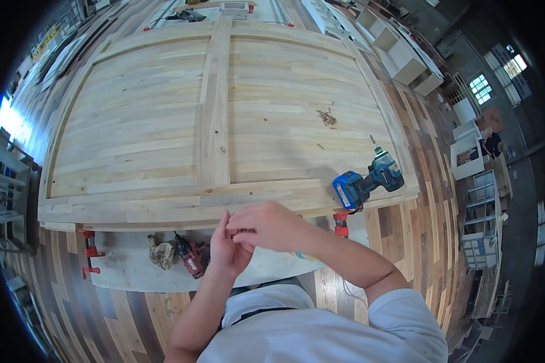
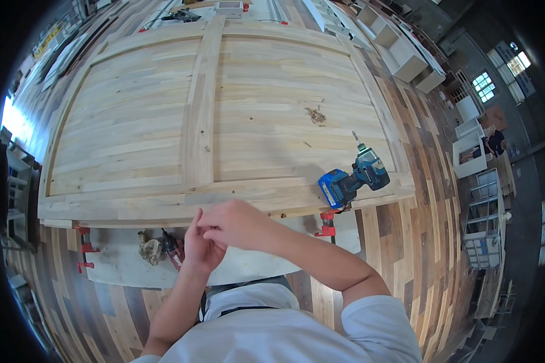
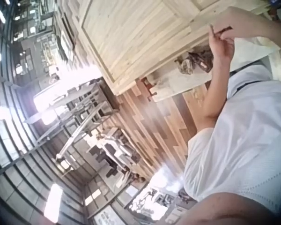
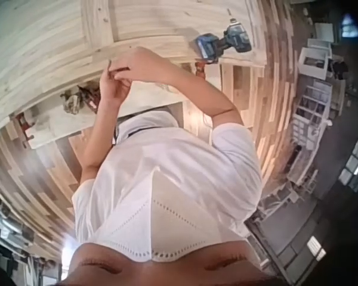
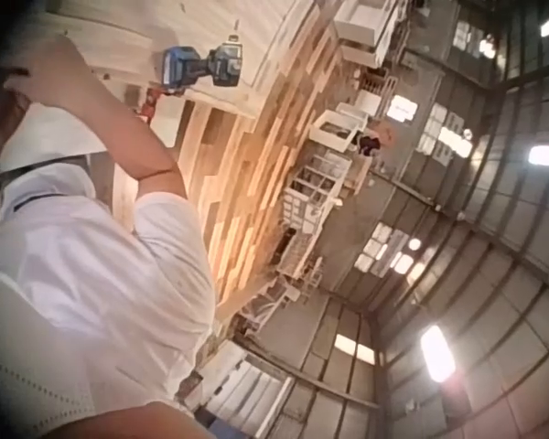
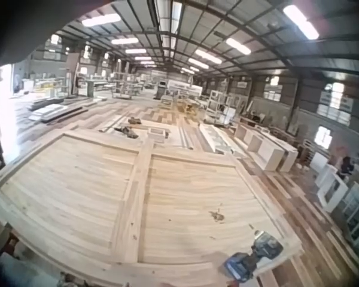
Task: Assembling a large wooden frame by drilling screws into the planks.
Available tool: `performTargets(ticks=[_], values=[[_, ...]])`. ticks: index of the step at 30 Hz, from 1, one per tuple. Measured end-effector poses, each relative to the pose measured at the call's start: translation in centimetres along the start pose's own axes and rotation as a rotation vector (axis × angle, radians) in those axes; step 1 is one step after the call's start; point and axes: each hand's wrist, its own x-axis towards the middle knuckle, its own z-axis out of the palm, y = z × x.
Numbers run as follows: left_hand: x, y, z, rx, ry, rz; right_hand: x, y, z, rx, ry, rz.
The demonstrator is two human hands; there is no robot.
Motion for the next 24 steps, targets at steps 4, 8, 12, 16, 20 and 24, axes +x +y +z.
performTargets(ticks=[4, 8, 12, 16, 20, 24], values=[[-1.8, -1.1, -1.3, 0.114, 0.309, 0.095, 0.8, 12.4, -4.6, 0.144, 0.414, 0.392], [-4.3, -1.8, -2.9, 0.017, 0.420, 0.109, -2.2, 31.7, -8.9, -0.642, 0.685, 0.676], [-7.6, -2.9, -6.1, 0.012, 0.401, 0.138, -3.6, 37.1, -10.0, -0.561, 0.514, 1.045], [-10.8, -5.0, -7.5, -0.034, 0.486, 0.253, -0.9, 33.9, -7.7, -0.428, 0.655, 1.027], [-11.3, -7.2, -7.9, -0.035, 0.510, 0.266, -1.5, 33.9, -9.8, -0.659, 0.584, 0.990], [-10.8, -8.7, -6.8, 0.008, 0.551, 0.306, -1.0, 32.9, -11.3, -0.687, 0.528, 0.958]])
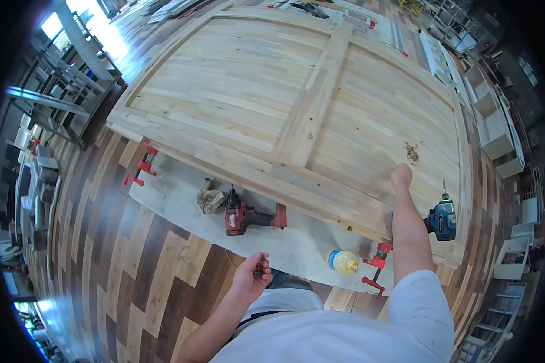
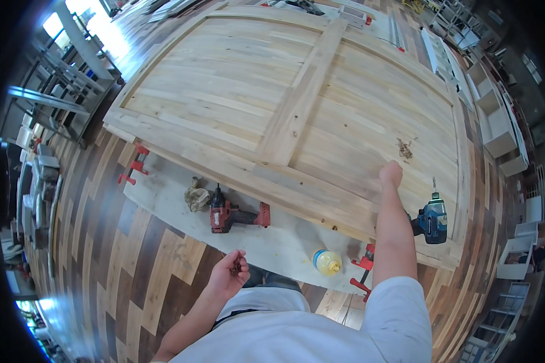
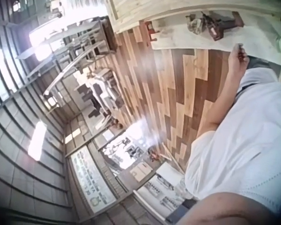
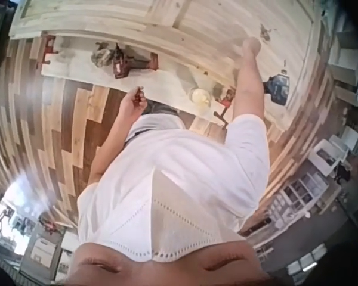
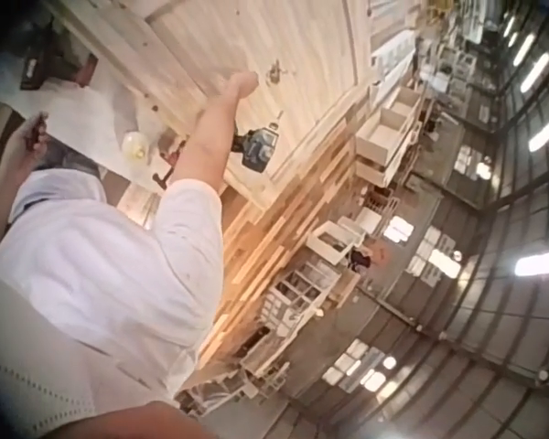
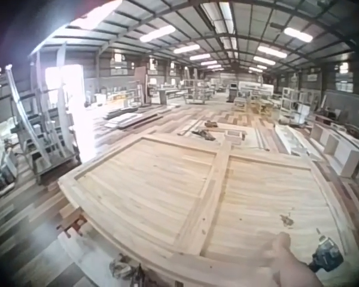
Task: Assembling a large wooden frame by drilling screws into the planks.
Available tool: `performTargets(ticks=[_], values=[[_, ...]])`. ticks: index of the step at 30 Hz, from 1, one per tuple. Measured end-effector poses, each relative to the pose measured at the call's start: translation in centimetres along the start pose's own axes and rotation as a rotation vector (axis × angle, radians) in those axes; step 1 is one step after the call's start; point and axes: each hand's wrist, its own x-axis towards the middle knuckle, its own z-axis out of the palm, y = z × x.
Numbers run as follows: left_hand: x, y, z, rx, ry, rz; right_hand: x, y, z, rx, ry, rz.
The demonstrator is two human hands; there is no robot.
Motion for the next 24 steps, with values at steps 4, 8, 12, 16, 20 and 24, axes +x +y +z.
performTargets(ticks=[4, 8, 12, 16, 20, 24], values=[[-0.4, -0.3, -0.1, 0.098, -0.137, 0.075, -8.6, -7.8, -5.3, 0.897, -0.196, -0.332], [-2.3, -0.9, 4.4, 0.188, -0.335, 0.069, -24.0, -9.9, -15.2, 1.013, -0.672, -0.873], [-3.0, -2.9, 7.0, 0.245, -0.511, 0.096, -30.0, -8.6, -17.0, 1.042, -0.583, -1.038], [-3.2, -5.1, 7.0, 0.245, -0.454, 0.125, -31.9, -6.7, -16.5, 1.154, -0.290, -1.086], [-3.7, -6.4, 7.7, 0.164, -0.425, 0.061, -33.7, -5.1, -16.0, 1.183, -0.089, -1.057], [-3.8, -7.6, 7.8, 0.169, -0.508, -0.092, -34.0, -3.7, -15.6, 1.221, 0.083, -1.145]])
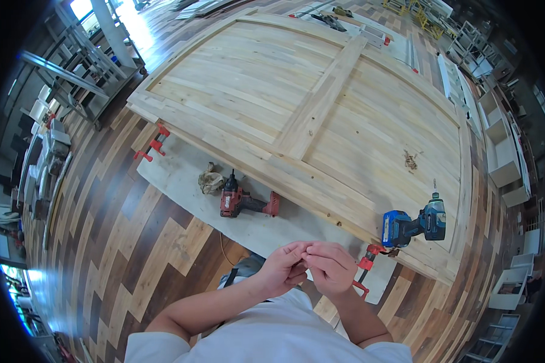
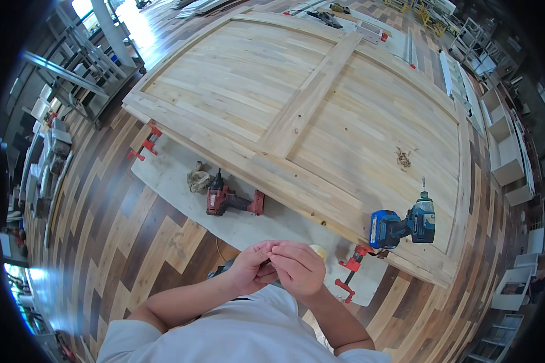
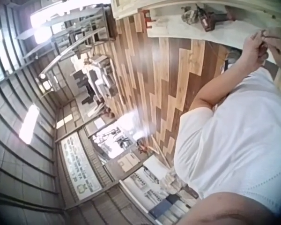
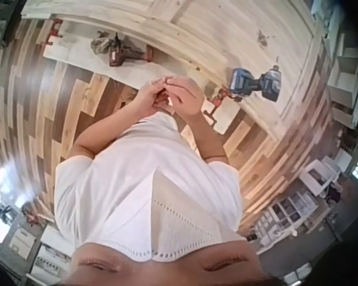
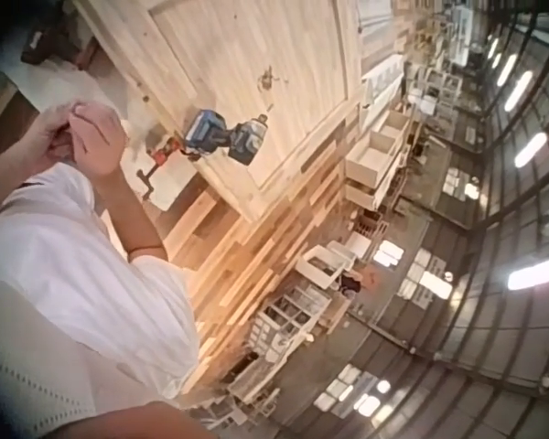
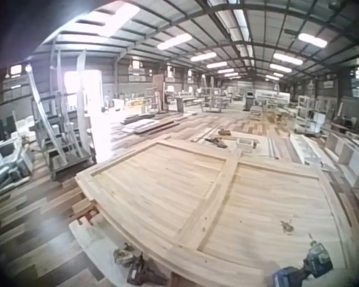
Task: Assembling a large wooden frame by drilling screws into the planks.
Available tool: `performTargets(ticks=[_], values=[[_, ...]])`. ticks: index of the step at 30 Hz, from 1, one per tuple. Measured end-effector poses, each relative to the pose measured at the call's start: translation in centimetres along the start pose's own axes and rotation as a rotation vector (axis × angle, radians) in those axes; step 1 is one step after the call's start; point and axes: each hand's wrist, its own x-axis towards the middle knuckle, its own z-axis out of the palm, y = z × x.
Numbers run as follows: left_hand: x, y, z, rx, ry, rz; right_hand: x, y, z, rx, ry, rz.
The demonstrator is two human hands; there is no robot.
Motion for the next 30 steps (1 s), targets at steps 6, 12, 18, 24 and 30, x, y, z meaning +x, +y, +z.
performTargets(ticks=[6, 12, 18, 24, 30], values=[[0.1, -0.3, 0.9, 0.121, 0.046, 0.010, -0.4, -0.3, -3.5, -0.147, -0.126, 0.070], [-3.0, 1.9, 0.1, 0.143, 0.189, 0.234, -10.0, 5.6, -13.4, -0.241, 0.806, 0.621], [-6.3, 3.0, -2.9, 0.093, 0.327, 0.374, -9.3, 13.4, -18.5, -0.509, 0.765, 0.576], [-8.4, 2.8, -3.9, 0.099, 0.271, 0.478, -4.1, 17.4, -18.3, 0.002, 0.629, 0.597], [-10.0, 4.8, -4.3, 0.098, 0.243, 0.547, -1.3, 13.8, -16.2, -0.063, 0.517, 0.391]])
